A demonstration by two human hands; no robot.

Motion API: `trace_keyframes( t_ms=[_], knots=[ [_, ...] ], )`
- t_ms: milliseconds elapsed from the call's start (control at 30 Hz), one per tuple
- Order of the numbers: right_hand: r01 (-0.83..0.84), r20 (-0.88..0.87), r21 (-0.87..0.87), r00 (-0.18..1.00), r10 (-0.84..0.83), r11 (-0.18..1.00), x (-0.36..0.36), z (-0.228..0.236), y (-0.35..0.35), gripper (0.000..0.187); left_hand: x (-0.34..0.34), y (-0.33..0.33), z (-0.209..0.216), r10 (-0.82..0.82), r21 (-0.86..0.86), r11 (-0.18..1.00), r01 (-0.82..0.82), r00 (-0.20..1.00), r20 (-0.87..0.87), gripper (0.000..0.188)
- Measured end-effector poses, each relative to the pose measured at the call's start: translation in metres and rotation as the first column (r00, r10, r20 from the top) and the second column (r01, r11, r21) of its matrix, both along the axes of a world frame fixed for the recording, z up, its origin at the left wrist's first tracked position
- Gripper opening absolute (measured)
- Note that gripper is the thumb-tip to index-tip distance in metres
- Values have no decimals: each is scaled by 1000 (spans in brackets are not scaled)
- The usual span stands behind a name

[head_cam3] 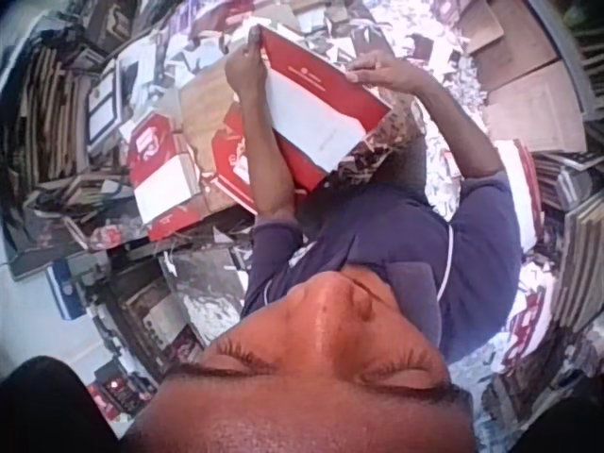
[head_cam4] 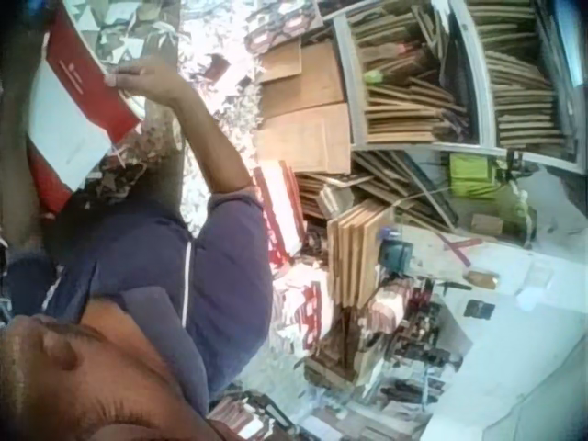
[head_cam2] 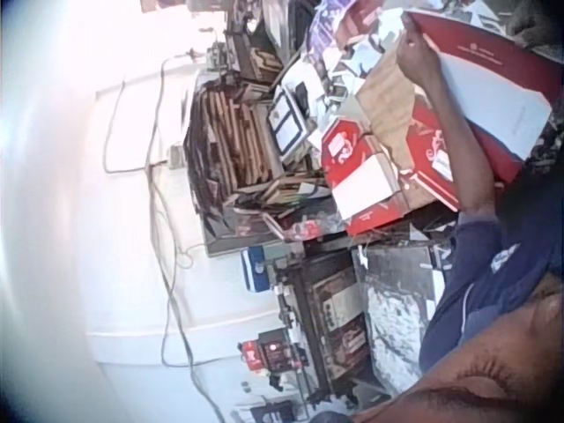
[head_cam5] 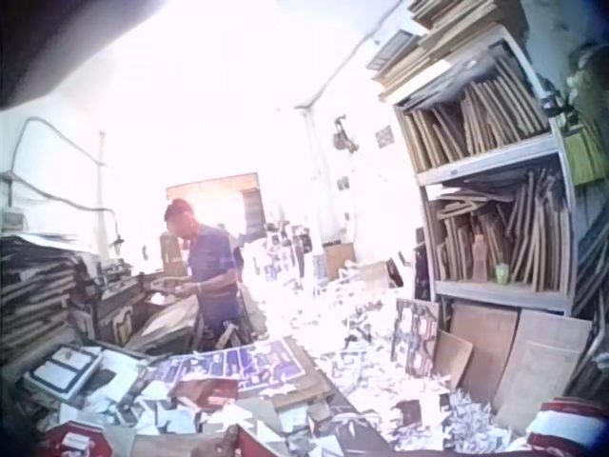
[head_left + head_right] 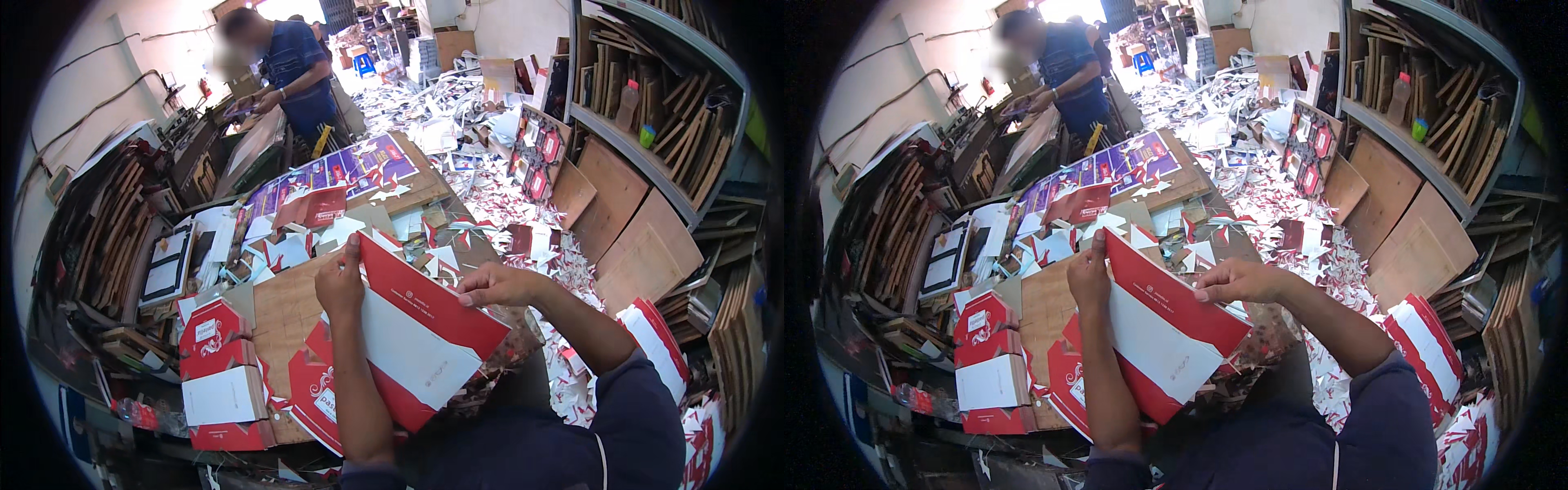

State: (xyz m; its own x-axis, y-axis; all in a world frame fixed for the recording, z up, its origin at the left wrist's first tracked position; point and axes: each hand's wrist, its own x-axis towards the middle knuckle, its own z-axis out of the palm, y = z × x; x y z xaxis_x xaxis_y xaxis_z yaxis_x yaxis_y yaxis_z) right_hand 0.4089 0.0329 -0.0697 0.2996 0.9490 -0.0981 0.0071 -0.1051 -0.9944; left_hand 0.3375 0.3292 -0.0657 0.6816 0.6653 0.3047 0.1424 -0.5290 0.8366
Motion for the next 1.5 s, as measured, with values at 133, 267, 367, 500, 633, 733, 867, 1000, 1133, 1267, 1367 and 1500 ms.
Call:
trace_keyframes(
  t_ms=[133, 267, 367, 500, 633, 733, 867, 1000, 1133, 1267, 1367, 1500],
  knots=[
    [18, -57, 46, 998, -15, 999, 7, -15, -3, 40, 2, -4, 0, -16, -9, 1000, 16, 1000, 7, 81],
    [29, -165, 110, 986, -10, 994, 2, -14, 1, 38, 2, 0, -4, -4, -12, 1000, 4, 1000, 2, 81],
    [90, -256, 71, 964, -69, 993, 3, -17, -2, 35, 4, 1, -7, -14, -25, 1000, 14, 999, -32, 82],
    [184, -68, -29, 980, -186, 982, 3, -6, -4, 28, 3, 3, -8, 0, 15, 1000, 2, 994, -109, 84],
    [184, 77, -77, 981, -178, 980, 4, 2, -6, 28, 4, -1, -8, -7, -7, 1000, 6, 993, -116, 85],
    [174, 221, -54, 962, -158, 983, -1, 14, -1, 23, 3, 3, -10, -28, 17, 999, 31, 987, -155, 86],
    [225, 476, -76, 864, -163, 971, -10, 34, 0, 17, 10, 1, -9, -24, 59, 998, 37, 977, -212, 87],
    [317, 539, -106, 815, -214, 943, -20, 30, 5, 26, 8, 7, -8, -43, 52, 997, 55, 978, -203, 85],
    [443, 200, -67, 884, -423, 894, -33, -1, 13, 34, 12, 5, -14, -98, -17, 995, 97, 989, -113, 81],
    [550, -334, 10, 789, -516, 835, -39, -14, 16, 33, 12, -2, -19, -192, -84, 978, 192, 981, 8, 80],
    [716, -452, 56, 639, -622, 696, -58, 2, 16, 30, 16, 9, -33, -178, -23, 984, 178, 984, -8, 78],
    [714, -810, 300, 541, -226, 633, -42, 4, -6, 25, 17, 15, -44, -154, -215, 964, 158, 987, 35, 76]
  ],
)
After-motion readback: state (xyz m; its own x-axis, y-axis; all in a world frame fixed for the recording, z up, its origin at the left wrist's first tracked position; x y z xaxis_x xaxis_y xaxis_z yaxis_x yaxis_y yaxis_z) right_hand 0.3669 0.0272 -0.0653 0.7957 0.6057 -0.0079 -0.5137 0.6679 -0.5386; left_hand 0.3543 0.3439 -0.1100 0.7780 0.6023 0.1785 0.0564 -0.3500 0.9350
